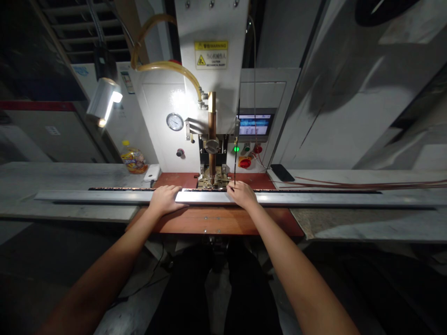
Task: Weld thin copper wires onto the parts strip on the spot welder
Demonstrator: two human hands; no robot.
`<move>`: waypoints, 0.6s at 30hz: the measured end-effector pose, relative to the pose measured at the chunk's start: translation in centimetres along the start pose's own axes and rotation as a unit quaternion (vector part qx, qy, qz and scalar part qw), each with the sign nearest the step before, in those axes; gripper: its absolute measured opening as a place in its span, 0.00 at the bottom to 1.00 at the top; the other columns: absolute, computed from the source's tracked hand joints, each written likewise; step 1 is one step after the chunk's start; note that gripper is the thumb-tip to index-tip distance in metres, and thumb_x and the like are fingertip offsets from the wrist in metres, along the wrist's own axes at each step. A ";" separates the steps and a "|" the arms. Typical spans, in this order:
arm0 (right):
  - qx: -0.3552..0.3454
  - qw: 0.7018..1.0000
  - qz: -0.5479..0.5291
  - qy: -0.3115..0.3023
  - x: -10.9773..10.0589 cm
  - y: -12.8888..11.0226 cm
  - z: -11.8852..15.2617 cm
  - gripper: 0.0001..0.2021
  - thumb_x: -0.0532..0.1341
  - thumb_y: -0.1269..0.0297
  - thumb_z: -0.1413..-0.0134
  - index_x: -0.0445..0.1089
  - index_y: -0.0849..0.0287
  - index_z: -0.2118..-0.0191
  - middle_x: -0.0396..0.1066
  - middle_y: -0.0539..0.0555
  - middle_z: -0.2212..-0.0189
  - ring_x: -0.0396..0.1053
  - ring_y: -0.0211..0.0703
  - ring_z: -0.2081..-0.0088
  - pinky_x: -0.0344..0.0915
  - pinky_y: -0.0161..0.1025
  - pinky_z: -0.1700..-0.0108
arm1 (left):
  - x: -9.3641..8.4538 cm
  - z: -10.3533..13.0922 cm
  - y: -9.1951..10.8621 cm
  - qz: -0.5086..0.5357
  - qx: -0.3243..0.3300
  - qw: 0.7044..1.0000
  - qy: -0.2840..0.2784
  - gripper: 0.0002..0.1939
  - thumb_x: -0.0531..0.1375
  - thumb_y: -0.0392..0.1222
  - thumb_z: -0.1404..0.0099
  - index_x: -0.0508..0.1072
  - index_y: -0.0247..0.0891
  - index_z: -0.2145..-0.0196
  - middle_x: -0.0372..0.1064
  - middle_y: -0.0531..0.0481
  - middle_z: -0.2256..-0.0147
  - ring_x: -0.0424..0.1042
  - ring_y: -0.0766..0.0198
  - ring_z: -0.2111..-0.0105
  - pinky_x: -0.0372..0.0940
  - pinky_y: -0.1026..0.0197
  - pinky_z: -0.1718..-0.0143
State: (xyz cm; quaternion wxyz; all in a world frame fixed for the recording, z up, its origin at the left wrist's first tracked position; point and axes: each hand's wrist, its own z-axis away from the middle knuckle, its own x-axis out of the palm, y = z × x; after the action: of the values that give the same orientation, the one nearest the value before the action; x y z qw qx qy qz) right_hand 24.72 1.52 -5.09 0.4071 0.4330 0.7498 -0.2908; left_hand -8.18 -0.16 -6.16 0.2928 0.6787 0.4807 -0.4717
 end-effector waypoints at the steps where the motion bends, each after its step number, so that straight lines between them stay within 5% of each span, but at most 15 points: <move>1: 0.000 1.000 0.000 0.001 0.0 0.0 0.0 0.13 0.51 0.64 0.39 0.72 0.56 0.69 0.76 0.53 0.67 0.69 0.41 0.65 0.57 0.34 0.61 | 0.0 0.0 0.1 -0.003 0.000 1.000 -0.001 0.37 0.58 0.71 0.50 0.71 0.43 0.52 0.73 0.43 0.57 0.69 0.47 0.56 0.59 0.50 0.55; 18: 0.012 1.000 0.003 -0.006 -0.3 0.5 0.4 0.14 0.50 0.63 0.38 0.71 0.55 0.70 0.75 0.53 0.69 0.68 0.42 0.64 0.56 0.35 0.62 | -0.2 -0.2 0.9 0.008 -0.016 1.000 -0.020 0.37 0.58 0.72 0.51 0.72 0.44 0.52 0.72 0.42 0.57 0.68 0.47 0.55 0.58 0.50 0.54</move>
State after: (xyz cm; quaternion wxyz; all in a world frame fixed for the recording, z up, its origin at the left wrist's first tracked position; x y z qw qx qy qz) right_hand 25.39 1.34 -5.06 0.4069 0.4388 0.7424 -0.3011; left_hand -7.34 -0.40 -5.99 0.3165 0.6683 0.4770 -0.4751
